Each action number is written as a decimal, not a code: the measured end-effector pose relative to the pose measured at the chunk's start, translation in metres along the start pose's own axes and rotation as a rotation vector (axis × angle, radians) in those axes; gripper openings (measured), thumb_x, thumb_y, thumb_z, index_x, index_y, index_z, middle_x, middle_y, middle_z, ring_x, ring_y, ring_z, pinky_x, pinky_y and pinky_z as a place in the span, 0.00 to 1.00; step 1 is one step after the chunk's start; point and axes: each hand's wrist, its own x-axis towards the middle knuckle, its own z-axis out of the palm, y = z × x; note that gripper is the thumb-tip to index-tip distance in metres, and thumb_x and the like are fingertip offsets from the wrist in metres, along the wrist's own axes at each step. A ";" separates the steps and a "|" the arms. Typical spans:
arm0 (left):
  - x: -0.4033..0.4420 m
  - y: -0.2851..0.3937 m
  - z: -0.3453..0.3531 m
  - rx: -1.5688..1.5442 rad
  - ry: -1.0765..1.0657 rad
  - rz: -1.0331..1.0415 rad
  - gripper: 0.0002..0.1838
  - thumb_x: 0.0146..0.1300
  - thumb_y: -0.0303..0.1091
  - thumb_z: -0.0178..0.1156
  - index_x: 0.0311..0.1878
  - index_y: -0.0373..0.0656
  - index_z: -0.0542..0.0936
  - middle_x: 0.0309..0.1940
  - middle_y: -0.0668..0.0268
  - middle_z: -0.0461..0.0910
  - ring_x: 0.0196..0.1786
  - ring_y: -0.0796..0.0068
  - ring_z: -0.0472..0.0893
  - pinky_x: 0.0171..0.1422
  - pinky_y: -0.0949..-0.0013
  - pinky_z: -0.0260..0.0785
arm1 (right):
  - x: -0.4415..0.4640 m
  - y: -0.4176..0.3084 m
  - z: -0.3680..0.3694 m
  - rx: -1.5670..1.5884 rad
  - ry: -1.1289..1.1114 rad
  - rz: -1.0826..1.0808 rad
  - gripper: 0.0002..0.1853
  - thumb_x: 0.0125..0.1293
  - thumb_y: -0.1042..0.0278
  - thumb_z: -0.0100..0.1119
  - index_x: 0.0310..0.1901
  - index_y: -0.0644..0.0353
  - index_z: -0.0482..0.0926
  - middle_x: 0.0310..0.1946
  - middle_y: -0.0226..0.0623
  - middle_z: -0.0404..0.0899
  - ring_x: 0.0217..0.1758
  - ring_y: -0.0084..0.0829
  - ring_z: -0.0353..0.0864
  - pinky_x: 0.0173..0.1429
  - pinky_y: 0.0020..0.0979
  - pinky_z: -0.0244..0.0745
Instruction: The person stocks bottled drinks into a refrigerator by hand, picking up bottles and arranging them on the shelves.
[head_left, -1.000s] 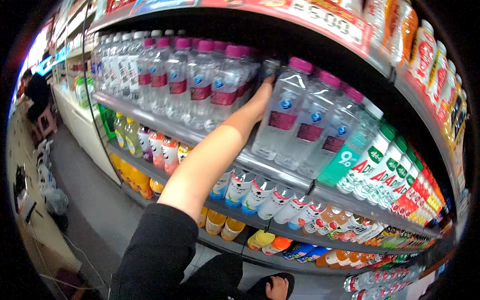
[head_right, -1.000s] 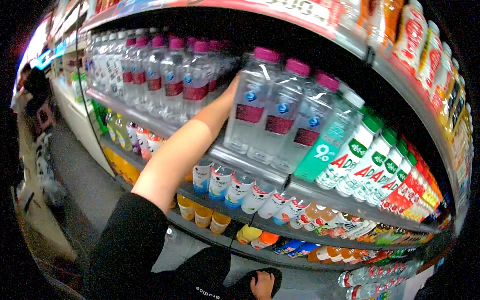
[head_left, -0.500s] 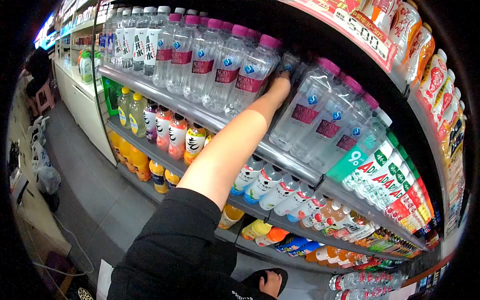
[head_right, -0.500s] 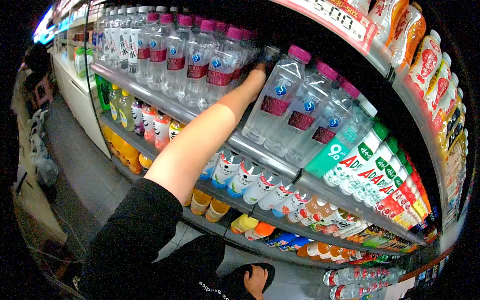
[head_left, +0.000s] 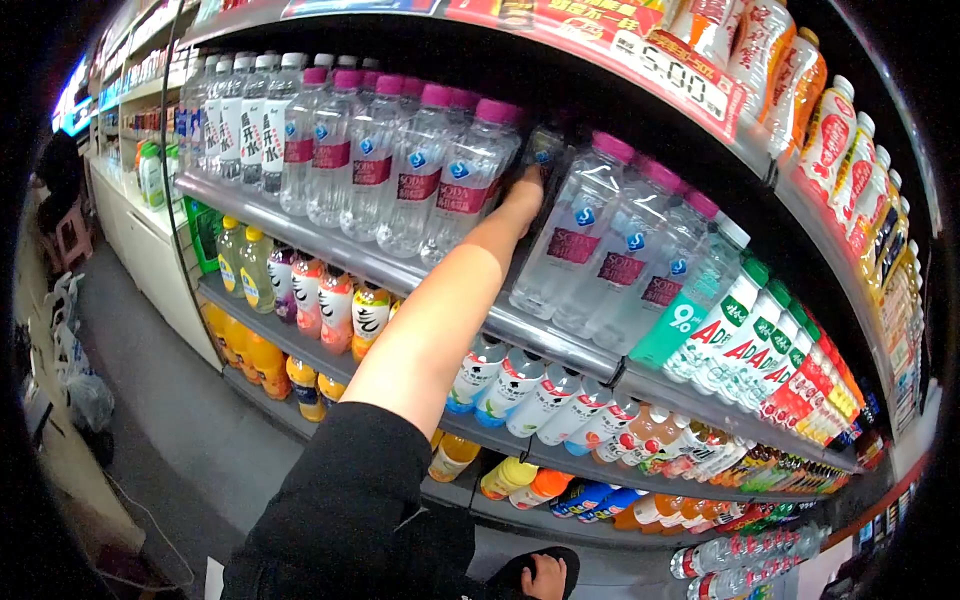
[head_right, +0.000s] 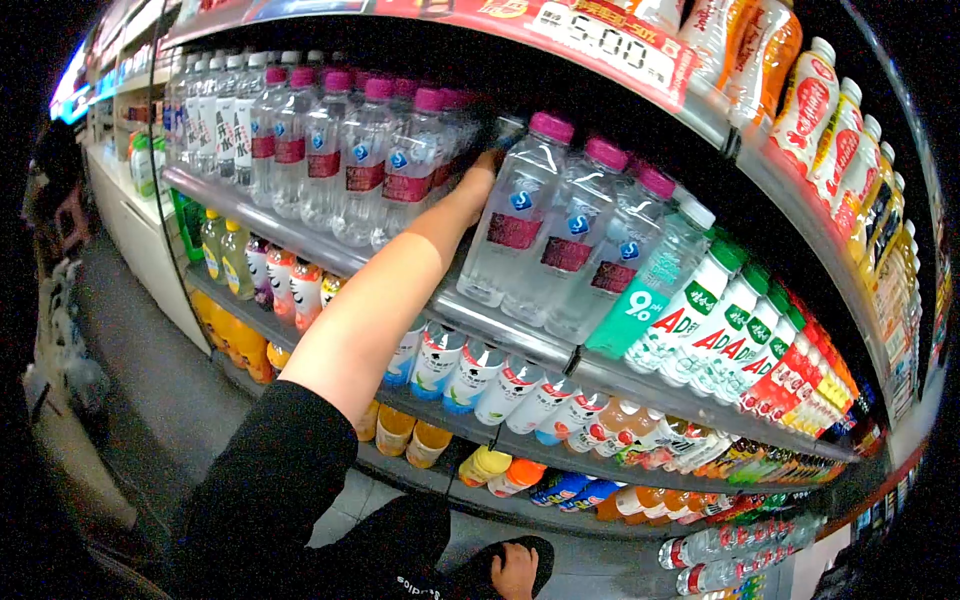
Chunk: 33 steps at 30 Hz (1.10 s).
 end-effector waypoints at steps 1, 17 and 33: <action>-0.005 0.002 -0.002 -0.066 -0.053 -0.025 0.38 0.67 0.63 0.34 0.65 0.38 0.65 0.61 0.53 0.69 0.62 0.57 0.68 0.66 0.58 0.58 | 0.003 0.000 -0.001 0.026 -0.027 -0.003 0.20 0.57 0.63 0.59 0.50 0.61 0.75 0.48 0.47 0.77 0.56 0.45 0.72 0.68 0.48 0.57; 0.008 -0.002 -0.012 -0.267 -0.398 -0.113 0.40 0.66 0.63 0.31 0.68 0.39 0.62 0.65 0.53 0.65 0.66 0.56 0.65 0.70 0.56 0.54 | 0.001 0.014 0.019 -0.029 -0.088 0.005 0.20 0.58 0.58 0.57 0.50 0.57 0.76 0.49 0.42 0.77 0.60 0.39 0.71 0.71 0.47 0.51; -0.029 0.027 -0.004 -0.239 -0.456 -0.052 0.39 0.66 0.63 0.32 0.68 0.40 0.62 0.65 0.53 0.66 0.66 0.56 0.65 0.70 0.56 0.54 | 0.000 0.021 0.017 -0.006 -0.141 0.040 0.21 0.59 0.57 0.55 0.53 0.57 0.75 0.51 0.43 0.77 0.61 0.40 0.70 0.71 0.47 0.50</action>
